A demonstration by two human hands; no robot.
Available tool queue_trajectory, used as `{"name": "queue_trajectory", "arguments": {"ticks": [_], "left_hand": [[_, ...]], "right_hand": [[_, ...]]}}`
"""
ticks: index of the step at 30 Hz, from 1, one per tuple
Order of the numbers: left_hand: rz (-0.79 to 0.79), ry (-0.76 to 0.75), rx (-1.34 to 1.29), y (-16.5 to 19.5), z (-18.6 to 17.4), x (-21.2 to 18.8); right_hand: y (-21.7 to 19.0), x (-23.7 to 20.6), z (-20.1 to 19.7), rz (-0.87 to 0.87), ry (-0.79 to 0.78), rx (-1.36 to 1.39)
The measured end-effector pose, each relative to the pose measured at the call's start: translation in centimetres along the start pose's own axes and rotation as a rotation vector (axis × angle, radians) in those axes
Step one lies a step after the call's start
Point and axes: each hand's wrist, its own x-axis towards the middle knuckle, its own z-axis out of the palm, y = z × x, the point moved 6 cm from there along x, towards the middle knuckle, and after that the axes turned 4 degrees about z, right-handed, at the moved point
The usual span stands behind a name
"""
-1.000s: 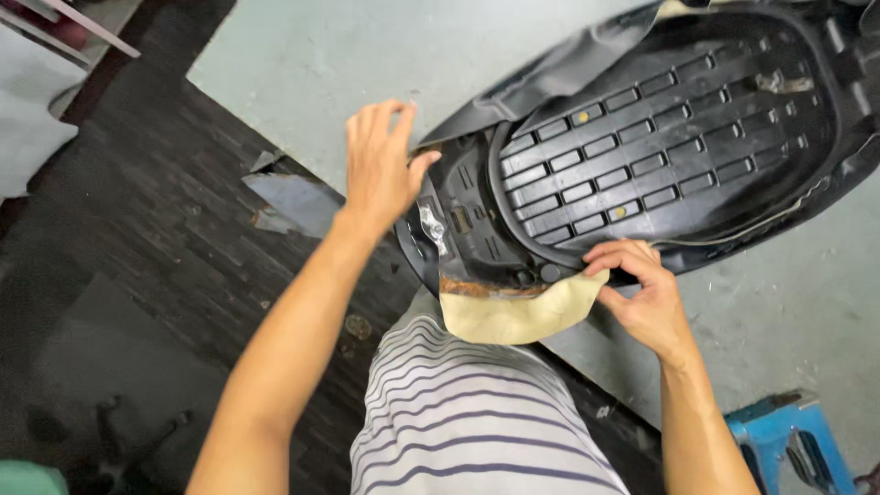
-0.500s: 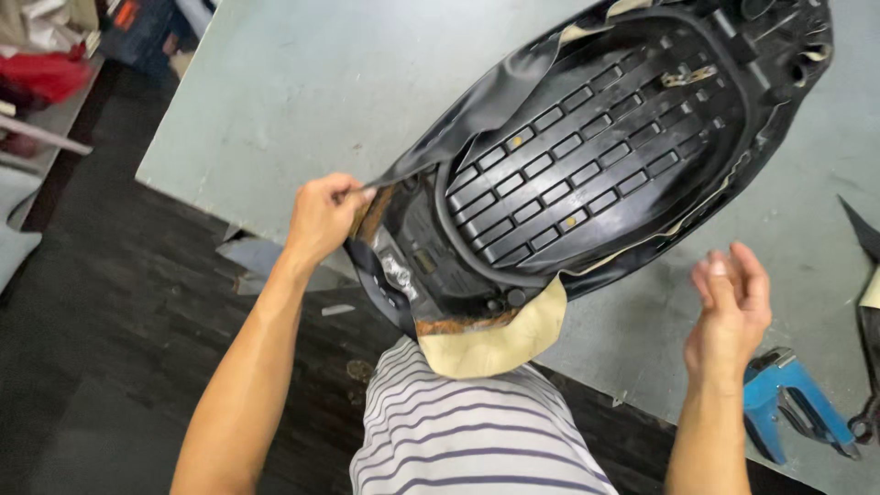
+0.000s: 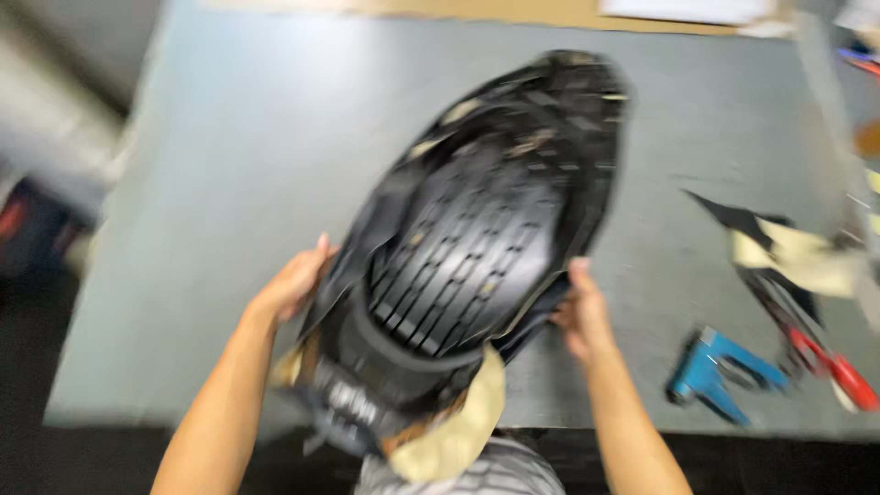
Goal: The person staples black vinyl onto the underside of a motorcycle seat using a staple gun. They repeatedly pull and smooth the vinyl, then fire staples along the edges to secure it. The seat is flipped over to check the surface, then returned to continue stapling the remaining edges.
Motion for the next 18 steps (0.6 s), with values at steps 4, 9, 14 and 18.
{"name": "queue_trajectory", "arguments": {"ticks": [4, 9, 14, 18], "left_hand": [[-0.271, 0.067, -0.260, -0.1, 2.7, 2.1], [-0.139, 0.132, -0.093, -1.4, 1.7, 1.8], [0.028, 0.308, -0.069, -5.4, 1.3, -2.5], [0.251, 0.440, -0.342, -9.0, 6.3, -6.9]], "right_hand": [[-1.5, -1.0, 2.3, 0.009, -0.114, 0.167], [-3.3, -2.9, 3.6, -0.150, 0.076, 0.241], [-8.0, -2.8, 4.7, -0.312, 0.058, 0.052], [-16.2, -2.3, 9.6, -0.654, -0.046, -0.367]]}}
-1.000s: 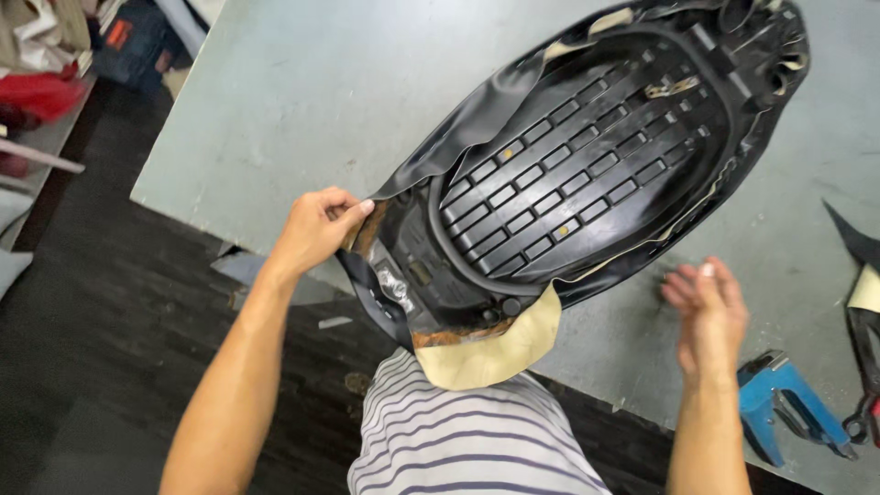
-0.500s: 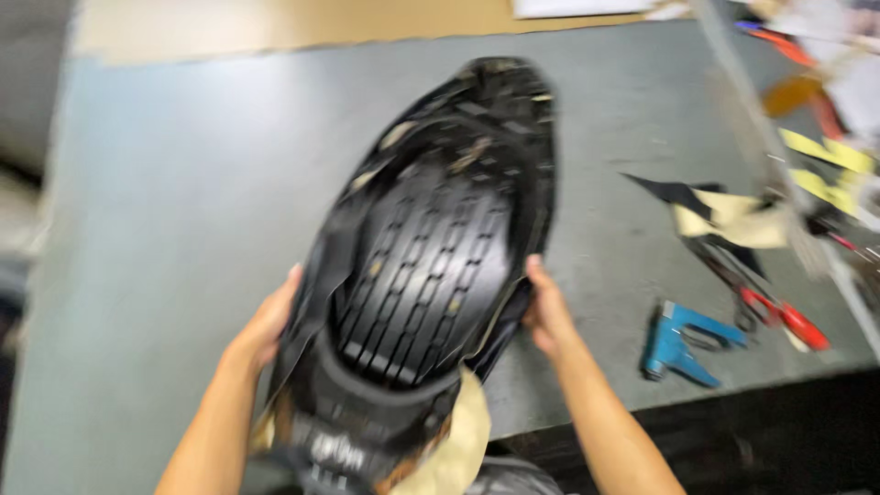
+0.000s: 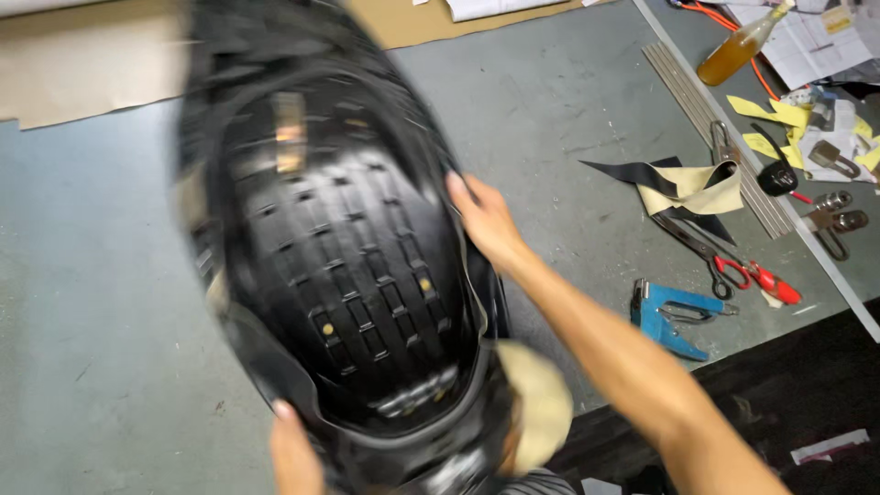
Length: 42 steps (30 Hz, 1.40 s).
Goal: The person staples black vinyl onto the underside of a motorcycle seat using a staple gun. They repeatedly pull and smooth the vinyl, then fire staples along the edges to secure it. The seat is flipped over to check the surface, then returned to continue stapling the remaining edges.
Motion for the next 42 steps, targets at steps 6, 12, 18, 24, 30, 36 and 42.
{"name": "queue_trajectory", "arguments": {"ticks": [6, 12, 18, 24, 30, 36, 42], "left_hand": [[0.052, -0.040, 0.086, -7.3, 6.4, -8.5], [0.148, -0.231, 0.289, -9.3, 13.4, -13.0], [0.042, -0.274, 0.264, -10.2, 16.2, -14.2], [-0.096, -0.382, 0.232, -10.3, 16.2, -13.5], [0.088, -0.707, 0.332, -1.8, 15.6, -12.6], [0.185, -0.760, 0.440, 5.3, 18.0, -13.4], [0.804, -0.505, 0.812, 9.3, 24.5, -10.3]], "right_hand": [[-11.3, 5.2, 9.3, -0.537, -0.474, -0.244], [-12.3, 2.2, 19.0, -0.837, -0.778, -0.412], [-8.7, -0.6, 24.7, -0.788, -0.958, -0.713], [-5.9, 0.8, 23.1, -0.598, -0.838, -0.677], [-4.6, -0.4, 12.7, -0.532, -0.788, -0.432], [1.4, -6.1, -12.9, -0.156, -0.304, -0.046], [11.5, -16.1, -24.8, 0.025, 0.117, 0.062]]}}
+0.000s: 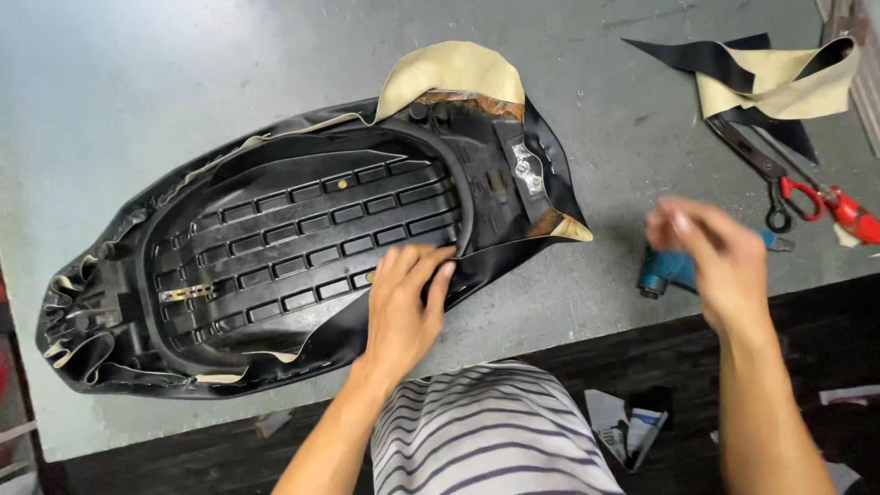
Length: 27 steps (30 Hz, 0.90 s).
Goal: The person staples black vinyl onto the underside of a motorcycle seat using a staple gun. They repeatedly pull and smooth the vinyl, then fire staples along the edges to secure it. The seat is flipped over to check the surface, then returned to continue stapling the remaining edges.
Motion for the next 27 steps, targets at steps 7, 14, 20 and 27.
{"name": "queue_trajectory", "arguments": {"ticks": [7, 14, 20, 27], "left_hand": [[0.080, -0.093, 0.063, 0.5, 3.2, 0.7], [0.033, -0.017, 0.030, -0.4, 3.9, -0.3], [0.134, 0.042, -0.025, -0.8, 3.6, -1.8], [0.421, 0.001, 0.013, -0.4, 3.7, -3.6]], "right_hand": [[8.5, -5.7, -2.2, 0.073, 0.166, 0.155], [3.3, -5.5, 3.7, -0.185, 0.090, -0.201], [-2.8, -4.9, 9.7, -0.511, -0.159, -0.431], [-3.7, -4.2, 13.7, -0.560, -0.373, -0.495]]}}
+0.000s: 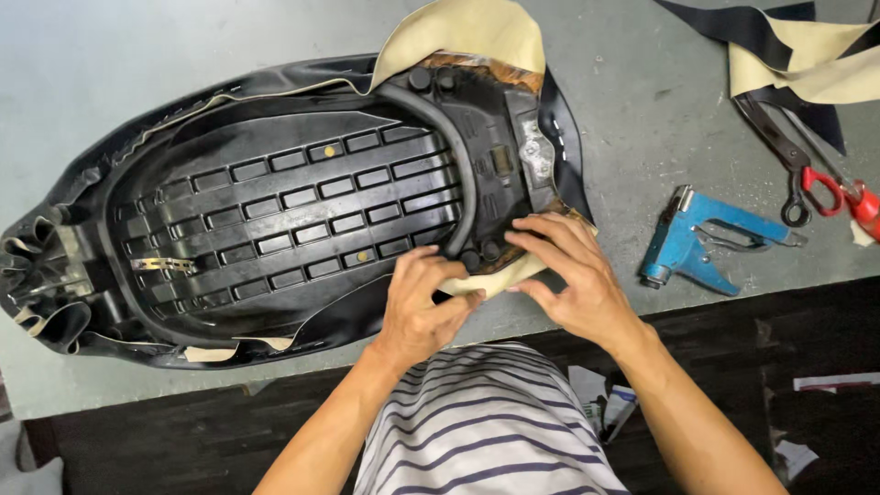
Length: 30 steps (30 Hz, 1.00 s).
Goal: The person staples black vinyl onto the underside of a motorcycle seat using a staple gun. They repeatedly pull and smooth the vinyl, then fire staples along the edges to secure it. The seat is flipped over to check the surface, then returned to continue stapling the remaining edges.
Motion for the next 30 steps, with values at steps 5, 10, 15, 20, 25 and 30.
{"name": "queue_trajectory", "arguments": {"ticks": [5, 10, 15, 20, 25, 30], "left_hand": [[0.038, -0.002, -0.011, -0.2, 0.2, -0.7], [0.019, -0.003, -0.066, -0.6, 0.3, -0.8], [-0.149, 0.038, -0.126, -2.0, 0.7, -0.5], [-0.383, 0.086, -0.212, -3.5, 1.0, -0.7], [-0.489, 0.087, -0.311, -4.2, 0.8, -0.2], [-0.560, 0.016, -0.272, -4.3, 0.5, 1.5]], "right_hand": [[0.6, 0.3, 0.6, -0.021, -0.072, -0.024], [0.0, 0.5, 1.0, -0.072, -0.092, 0.012], [-0.1, 0.7, 1.9, -0.067, -0.078, -0.023], [0.6, 0.8, 2.1, -0.010, -0.042, 0.069], [1.1, 1.5, 2.1, 0.021, 0.016, 0.076], [2.1, 2.3, 2.9, 0.101, -0.011, 0.191]]}}
